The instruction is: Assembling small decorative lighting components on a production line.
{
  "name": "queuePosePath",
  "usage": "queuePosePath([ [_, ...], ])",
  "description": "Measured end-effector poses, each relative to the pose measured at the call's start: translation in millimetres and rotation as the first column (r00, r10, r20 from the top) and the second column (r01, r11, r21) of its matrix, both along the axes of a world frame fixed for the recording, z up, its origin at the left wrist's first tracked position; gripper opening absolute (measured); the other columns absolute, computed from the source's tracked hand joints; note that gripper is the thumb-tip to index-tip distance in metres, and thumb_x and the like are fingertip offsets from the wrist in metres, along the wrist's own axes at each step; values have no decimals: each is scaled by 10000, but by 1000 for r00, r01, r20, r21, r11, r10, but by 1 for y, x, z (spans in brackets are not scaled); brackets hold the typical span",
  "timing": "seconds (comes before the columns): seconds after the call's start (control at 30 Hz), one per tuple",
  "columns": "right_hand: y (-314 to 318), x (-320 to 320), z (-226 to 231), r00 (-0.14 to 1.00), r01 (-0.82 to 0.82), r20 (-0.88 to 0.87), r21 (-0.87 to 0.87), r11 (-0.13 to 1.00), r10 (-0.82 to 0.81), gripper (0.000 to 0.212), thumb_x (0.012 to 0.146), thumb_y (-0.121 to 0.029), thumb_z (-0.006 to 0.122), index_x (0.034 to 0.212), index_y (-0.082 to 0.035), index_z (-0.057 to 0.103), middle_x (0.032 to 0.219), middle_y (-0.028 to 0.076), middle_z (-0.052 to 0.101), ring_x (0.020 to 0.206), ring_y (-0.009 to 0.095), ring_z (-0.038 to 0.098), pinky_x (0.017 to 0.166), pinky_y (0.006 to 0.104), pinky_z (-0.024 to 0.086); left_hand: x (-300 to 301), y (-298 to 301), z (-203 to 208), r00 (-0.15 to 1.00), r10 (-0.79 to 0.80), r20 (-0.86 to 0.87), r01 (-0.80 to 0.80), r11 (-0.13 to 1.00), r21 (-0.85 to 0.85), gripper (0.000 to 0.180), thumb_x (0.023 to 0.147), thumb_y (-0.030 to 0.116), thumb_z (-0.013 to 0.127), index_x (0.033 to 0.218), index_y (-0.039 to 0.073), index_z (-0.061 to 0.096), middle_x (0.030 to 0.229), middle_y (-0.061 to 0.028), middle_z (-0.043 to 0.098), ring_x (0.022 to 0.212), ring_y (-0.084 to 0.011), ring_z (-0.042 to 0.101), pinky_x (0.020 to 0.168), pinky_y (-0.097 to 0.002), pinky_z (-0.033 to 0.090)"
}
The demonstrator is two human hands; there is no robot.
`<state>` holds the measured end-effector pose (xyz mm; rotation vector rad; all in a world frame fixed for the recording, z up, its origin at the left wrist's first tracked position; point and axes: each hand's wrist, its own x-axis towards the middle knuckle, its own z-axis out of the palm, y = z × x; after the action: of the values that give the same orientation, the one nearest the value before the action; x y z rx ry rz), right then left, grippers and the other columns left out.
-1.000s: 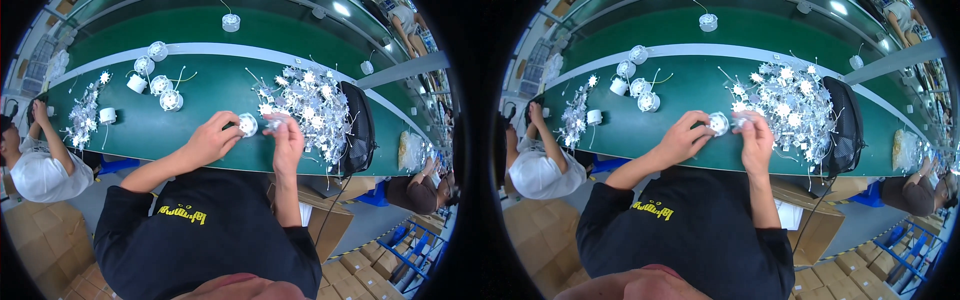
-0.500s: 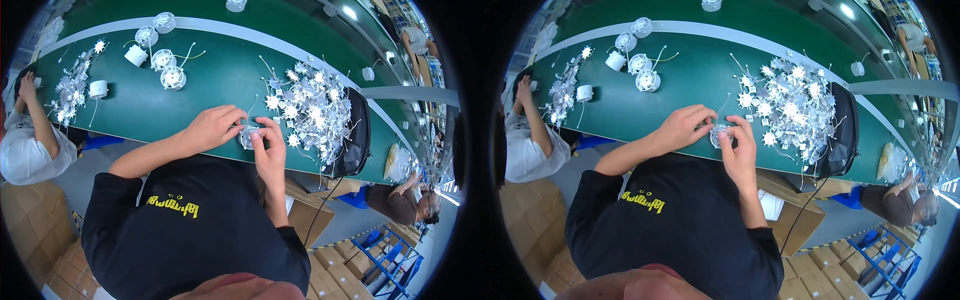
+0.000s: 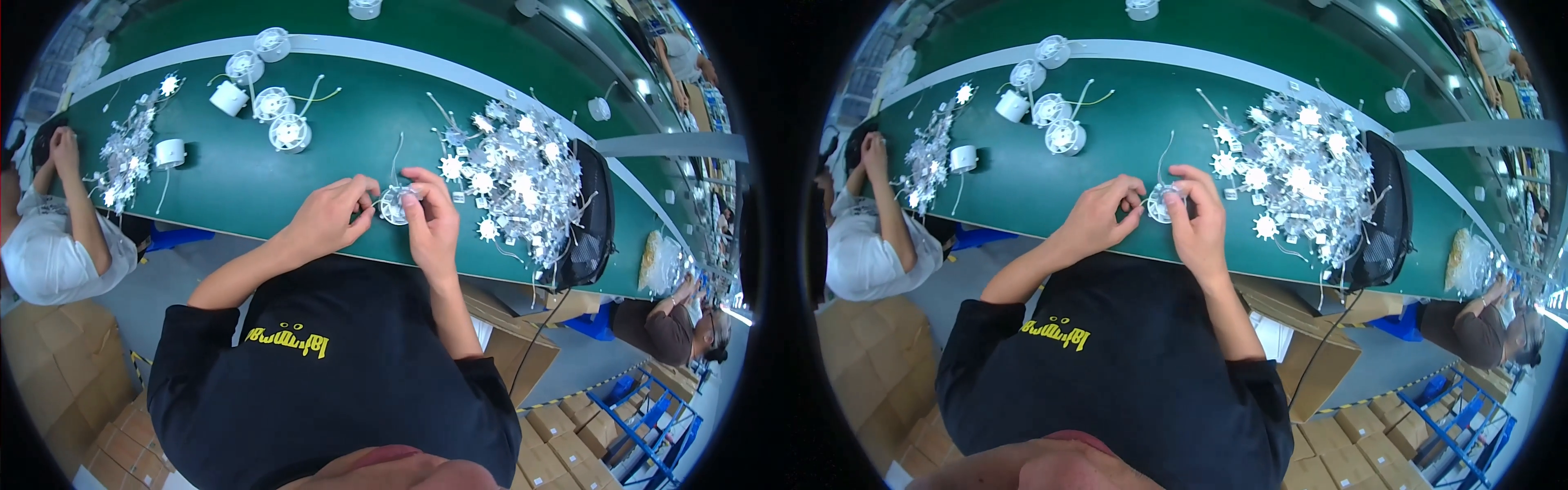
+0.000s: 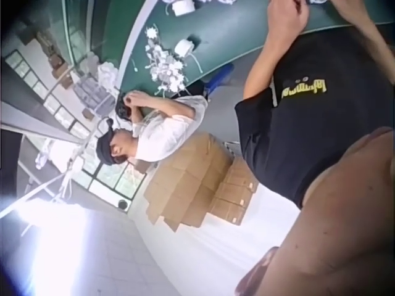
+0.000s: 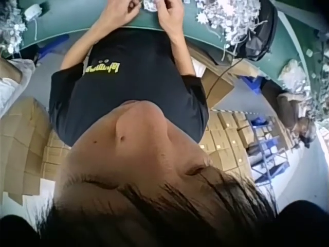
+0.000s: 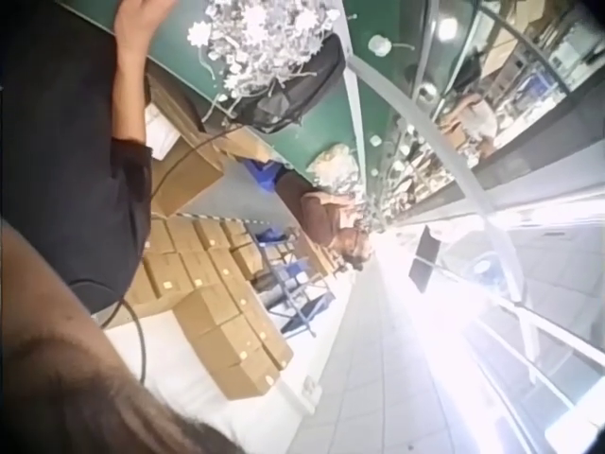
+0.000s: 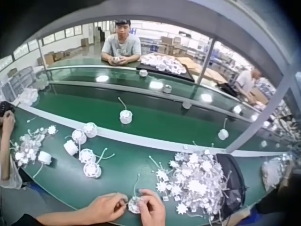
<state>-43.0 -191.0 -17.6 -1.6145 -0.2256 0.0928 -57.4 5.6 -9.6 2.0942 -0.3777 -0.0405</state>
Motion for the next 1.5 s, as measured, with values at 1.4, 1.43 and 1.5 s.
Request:
queuePosePath([
  [1.4, -8, 24, 26, 967, -192, 82, -386, 902, 241, 136, 918, -52, 731, 967, 30, 634, 1137, 122, 648, 743, 176, 621, 651, 292, 510, -4, 7, 10, 975, 24, 221, -72, 974, 215, 104, 887, 94, 728, 937, 72, 640, 838, -72, 658, 798, -280, 668, 690, -401, 528],
  [1.43, -8, 23, 25, 970, -153, 117, -395, 906, 215, 146, 911, -60, 740, 957, 26, 631, 1130, 129, 650, 708, 198, 613, 627, 305, 501, -4, 7, 10, 977, 21, 212, -65, 977, 204, 104, 889, 98, 726, 936, 72, 636, 836, -72, 654, 796, -282, 664, 689, -405, 525],
  [1.5, -10, 26, 23, 967, -174, 107, -382, 908, 230, 135, 919, -51, 731, 963, 27, 629, 1135, 124, 649, 732, 179, 621, 646, 293, 510, -2, 8, 10, 981, 16, 193, -51, 982, 180, 107, 892, 105, 722, 934, 72, 629, 832, -71, 646, 793, -284, 657, 686, -413, 519],
])
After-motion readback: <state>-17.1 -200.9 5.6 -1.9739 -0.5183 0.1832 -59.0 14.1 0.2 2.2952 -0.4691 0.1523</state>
